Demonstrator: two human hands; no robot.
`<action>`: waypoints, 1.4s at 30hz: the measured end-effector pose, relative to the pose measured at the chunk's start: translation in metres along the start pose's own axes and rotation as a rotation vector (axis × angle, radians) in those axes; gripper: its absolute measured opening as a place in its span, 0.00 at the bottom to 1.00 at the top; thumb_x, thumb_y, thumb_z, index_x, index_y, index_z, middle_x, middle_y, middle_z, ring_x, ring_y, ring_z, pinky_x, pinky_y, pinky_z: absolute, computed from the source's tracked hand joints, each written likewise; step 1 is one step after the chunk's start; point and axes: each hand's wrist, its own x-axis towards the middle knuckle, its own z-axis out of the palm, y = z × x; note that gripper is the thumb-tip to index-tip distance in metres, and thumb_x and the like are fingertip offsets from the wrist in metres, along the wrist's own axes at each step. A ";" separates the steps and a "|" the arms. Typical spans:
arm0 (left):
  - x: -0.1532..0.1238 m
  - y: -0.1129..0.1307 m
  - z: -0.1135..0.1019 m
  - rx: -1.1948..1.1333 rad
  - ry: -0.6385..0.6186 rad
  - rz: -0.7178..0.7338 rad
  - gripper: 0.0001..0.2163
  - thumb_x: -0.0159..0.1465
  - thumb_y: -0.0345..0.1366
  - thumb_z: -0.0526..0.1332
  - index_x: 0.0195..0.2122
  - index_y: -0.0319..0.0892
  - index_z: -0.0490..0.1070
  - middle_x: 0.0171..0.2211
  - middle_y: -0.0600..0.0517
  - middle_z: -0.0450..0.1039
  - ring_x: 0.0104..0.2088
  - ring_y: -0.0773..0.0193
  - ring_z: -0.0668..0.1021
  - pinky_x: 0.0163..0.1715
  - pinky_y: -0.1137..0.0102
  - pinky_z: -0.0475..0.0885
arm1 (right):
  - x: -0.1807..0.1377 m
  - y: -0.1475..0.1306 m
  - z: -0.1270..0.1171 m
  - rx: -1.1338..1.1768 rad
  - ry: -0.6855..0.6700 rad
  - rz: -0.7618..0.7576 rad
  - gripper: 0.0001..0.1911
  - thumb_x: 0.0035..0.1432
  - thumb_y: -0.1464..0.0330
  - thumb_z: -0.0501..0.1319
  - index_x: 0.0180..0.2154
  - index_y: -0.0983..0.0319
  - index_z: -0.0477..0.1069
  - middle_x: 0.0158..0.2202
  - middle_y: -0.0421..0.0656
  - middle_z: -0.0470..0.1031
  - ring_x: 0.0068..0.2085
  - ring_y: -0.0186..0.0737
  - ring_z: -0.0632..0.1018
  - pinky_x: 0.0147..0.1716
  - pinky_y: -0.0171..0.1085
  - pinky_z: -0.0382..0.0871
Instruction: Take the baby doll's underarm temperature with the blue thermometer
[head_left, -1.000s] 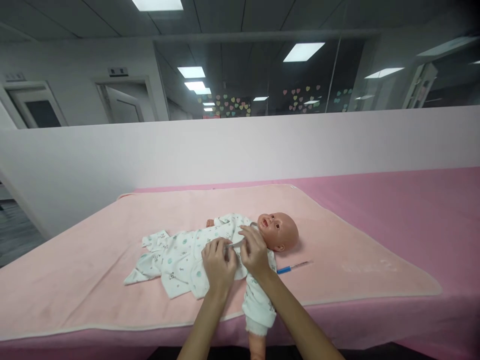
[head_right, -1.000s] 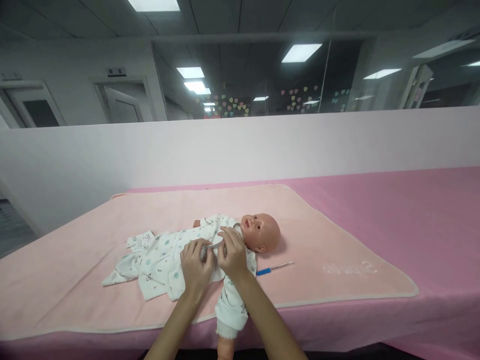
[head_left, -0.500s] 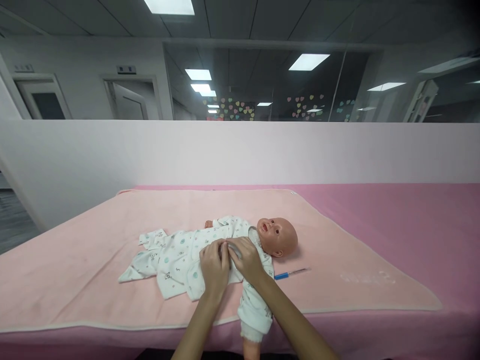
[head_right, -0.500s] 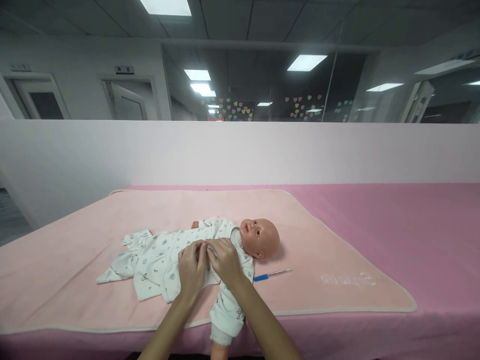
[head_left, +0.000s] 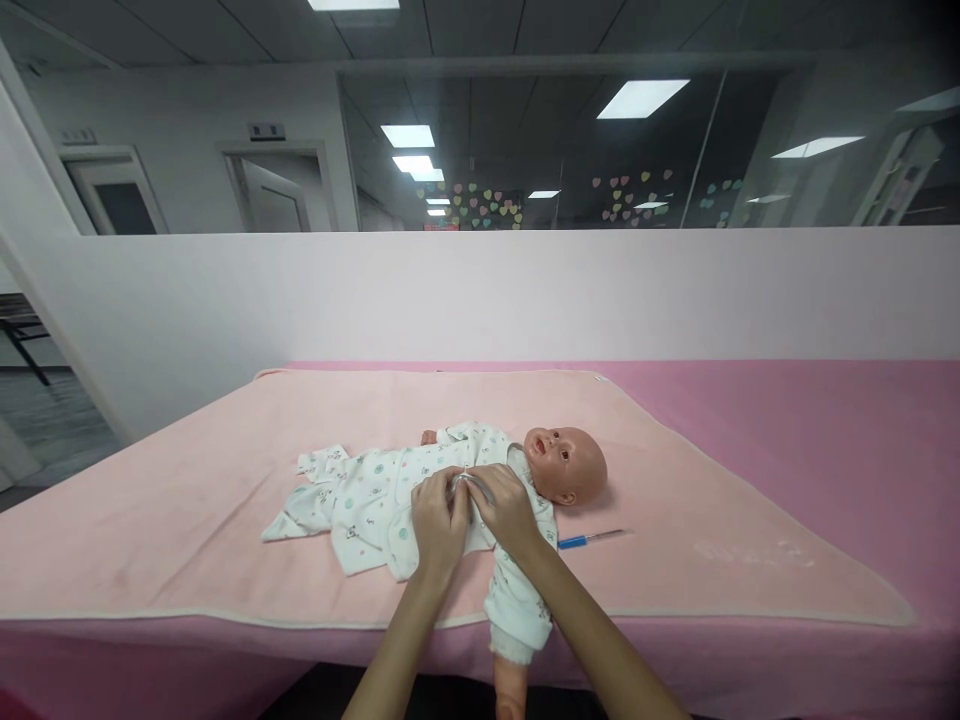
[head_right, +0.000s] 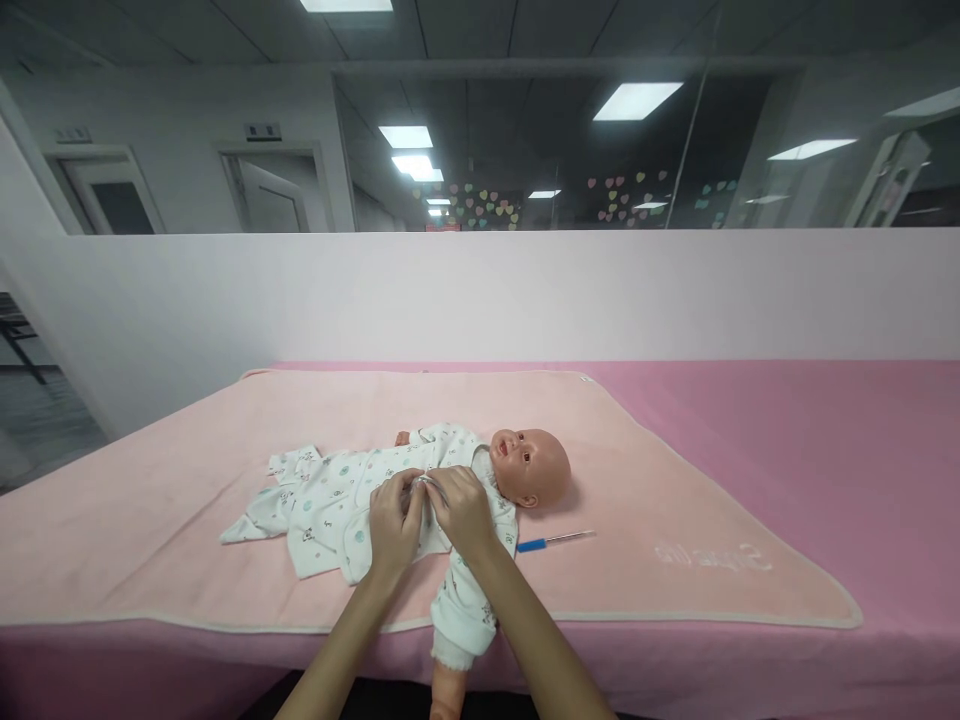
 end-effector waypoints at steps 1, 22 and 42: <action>0.000 0.000 0.000 0.001 0.001 0.002 0.09 0.62 0.37 0.50 0.36 0.44 0.68 0.34 0.52 0.73 0.37 0.62 0.72 0.41 0.64 0.63 | 0.000 0.000 0.000 -0.001 0.000 0.002 0.08 0.60 0.70 0.52 0.35 0.61 0.70 0.32 0.44 0.74 0.35 0.39 0.73 0.36 0.40 0.66; -0.005 -0.005 -0.011 0.063 0.089 0.038 0.06 0.58 0.33 0.53 0.32 0.43 0.68 0.30 0.52 0.73 0.34 0.61 0.72 0.42 0.62 0.61 | -0.003 -0.004 -0.004 0.015 0.119 0.075 0.05 0.54 0.72 0.54 0.30 0.61 0.67 0.26 0.43 0.71 0.31 0.38 0.72 0.32 0.36 0.65; -0.011 -0.012 -0.029 0.089 0.079 -0.133 0.07 0.60 0.33 0.50 0.32 0.45 0.67 0.31 0.53 0.73 0.37 0.59 0.71 0.45 0.58 0.58 | -0.004 0.000 -0.002 0.043 0.132 0.102 0.05 0.55 0.71 0.54 0.29 0.61 0.67 0.26 0.42 0.71 0.30 0.37 0.71 0.31 0.36 0.64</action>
